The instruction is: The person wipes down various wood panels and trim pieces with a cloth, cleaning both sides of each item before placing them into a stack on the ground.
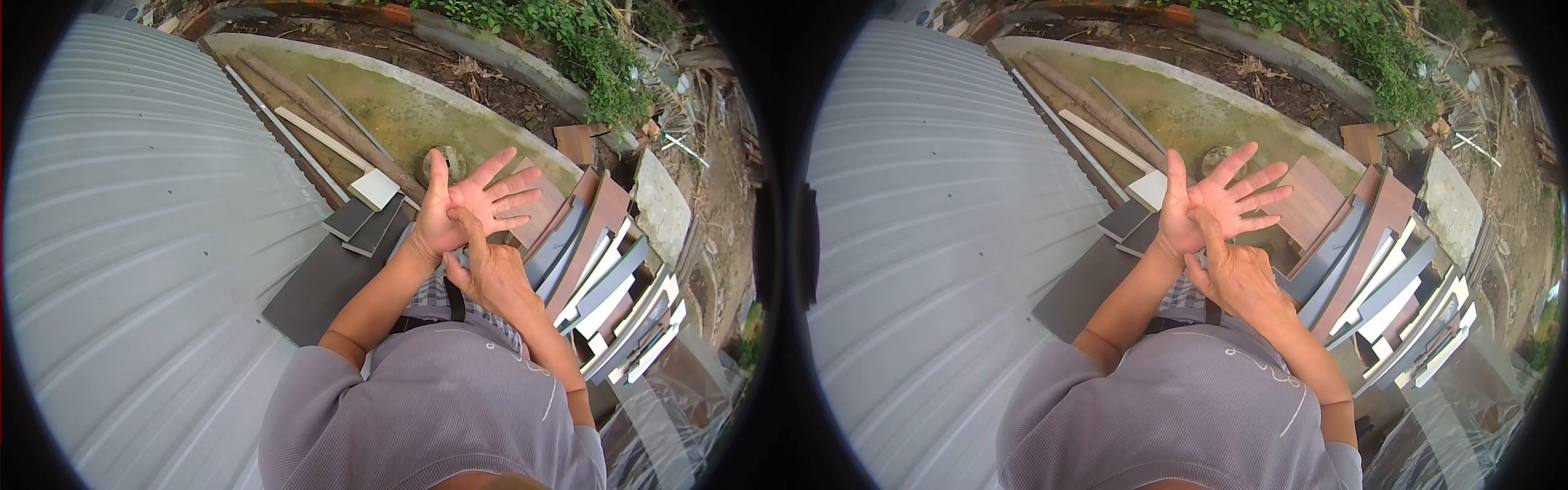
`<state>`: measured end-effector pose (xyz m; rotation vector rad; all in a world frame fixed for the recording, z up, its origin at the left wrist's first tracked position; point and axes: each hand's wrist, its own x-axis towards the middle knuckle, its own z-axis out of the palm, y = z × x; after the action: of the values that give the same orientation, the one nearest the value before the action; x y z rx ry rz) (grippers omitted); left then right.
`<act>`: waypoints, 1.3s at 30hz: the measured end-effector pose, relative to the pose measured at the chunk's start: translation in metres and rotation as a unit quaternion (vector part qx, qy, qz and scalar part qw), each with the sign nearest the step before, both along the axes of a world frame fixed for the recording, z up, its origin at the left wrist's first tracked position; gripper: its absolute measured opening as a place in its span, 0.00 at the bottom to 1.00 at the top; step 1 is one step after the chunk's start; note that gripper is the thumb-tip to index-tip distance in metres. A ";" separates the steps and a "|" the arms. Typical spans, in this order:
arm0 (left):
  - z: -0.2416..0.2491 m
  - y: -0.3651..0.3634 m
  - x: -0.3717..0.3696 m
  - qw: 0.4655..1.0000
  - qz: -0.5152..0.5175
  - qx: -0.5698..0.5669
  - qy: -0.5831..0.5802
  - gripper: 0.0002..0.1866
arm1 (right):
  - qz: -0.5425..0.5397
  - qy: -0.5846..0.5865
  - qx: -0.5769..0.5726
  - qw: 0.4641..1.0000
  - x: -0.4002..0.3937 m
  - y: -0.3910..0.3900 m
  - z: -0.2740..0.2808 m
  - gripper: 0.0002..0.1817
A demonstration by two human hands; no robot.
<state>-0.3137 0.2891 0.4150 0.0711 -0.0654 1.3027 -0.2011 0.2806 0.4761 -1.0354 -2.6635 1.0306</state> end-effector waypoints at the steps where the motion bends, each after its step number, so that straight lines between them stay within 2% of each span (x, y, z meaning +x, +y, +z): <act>1: -0.001 0.000 0.000 1.000 -0.001 -0.002 -0.002 0.48 | -0.002 0.003 -0.003 1.000 0.001 0.000 -0.001 0.33; 8: 0.000 -0.001 0.001 1.000 -0.014 -0.019 -0.018 0.48 | -0.012 0.032 -0.036 0.999 0.004 -0.003 -0.003 0.33; 10: 0.000 -0.001 0.002 1.000 -0.013 -0.016 -0.008 0.48 | -0.021 0.019 -0.027 0.999 0.005 -0.005 -0.004 0.31; 17: -0.017 0.006 0.022 0.996 -0.072 -0.053 -0.011 0.48 | -0.052 -0.027 -0.067 0.996 0.028 0.002 -0.011 0.31; 19: -0.031 0.012 0.028 0.982 -0.087 -0.033 0.166 0.47 | -0.075 -0.029 -0.107 0.991 0.048 0.003 -0.020 0.30; 20: -0.041 0.015 0.029 0.955 -0.104 -0.035 0.275 0.45 | -0.098 -0.053 -0.129 0.985 0.062 0.003 -0.028 0.25; 22: -0.054 0.017 0.029 0.878 -0.116 -0.077 0.458 0.38 | -0.168 -0.045 -0.139 0.975 0.103 0.001 -0.068 0.22; 23: -0.074 0.015 0.029 0.819 -0.106 -0.144 0.545 0.33 | -0.227 -0.031 -0.147 0.962 0.137 -0.006 -0.085 0.20; 24: -0.082 0.012 0.027 0.812 -0.083 -0.187 0.546 0.29 | -0.278 -0.041 -0.171 0.944 0.159 -0.008 -0.096 0.18; 25: -0.088 0.010 0.026 0.810 -0.093 -0.181 0.550 0.29 | -0.327 -0.047 -0.194 0.924 0.181 -0.011 -0.107 0.16; 27: -0.098 0.008 0.023 0.804 -0.079 -0.271 0.524 0.27 | -0.438 -0.034 -0.200 0.876 0.227 -0.023 -0.131 0.16; 29: -0.108 0.006 0.024 0.788 -0.088 -0.287 0.537 0.27 | -0.533 -0.021 -0.156 0.831 0.279 -0.041 -0.161 0.17; 31: -0.112 0.005 0.032 0.772 -0.092 -0.305 0.550 0.26 | -0.630 -0.038 -0.146 0.762 0.328 -0.065 -0.194 0.19; 32: -0.112 0.006 0.036 0.765 -0.097 -0.306 0.559 0.26 | -0.636 -0.036 -0.151 0.756 0.357 -0.085 -0.220 0.19; 34: -0.109 0.010 0.047 0.751 -0.106 -0.306 0.575 0.26 | -0.677 -0.143 -0.164 0.703 0.405 -0.127 -0.274 0.24; 35: -0.106 0.012 0.055 0.749 -0.110 -0.303 0.580 0.26 | -0.681 -0.140 -0.172 0.698 0.414 -0.142 -0.288 0.24; 37: -0.100 0.015 0.069 0.738 -0.122 -0.301 0.591 0.25 | -0.675 -0.175 -0.160 0.699 0.427 -0.171 -0.313 0.30; 38: -0.098 0.017 0.075 0.727 -0.132 -0.287 0.609 0.25 | -0.683 -0.088 -0.209 0.695 0.434 -0.182 -0.330 0.38; 39: -0.098 0.017 0.081 0.716 -0.142 -0.274 0.627 0.25 | -0.686 -0.086 -0.220 0.689 0.426 -0.181 -0.330 0.38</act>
<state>-0.2324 0.3065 0.3173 0.4068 1.4291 0.6910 0.2248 0.1000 0.1465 -2.5600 -0.8758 1.0563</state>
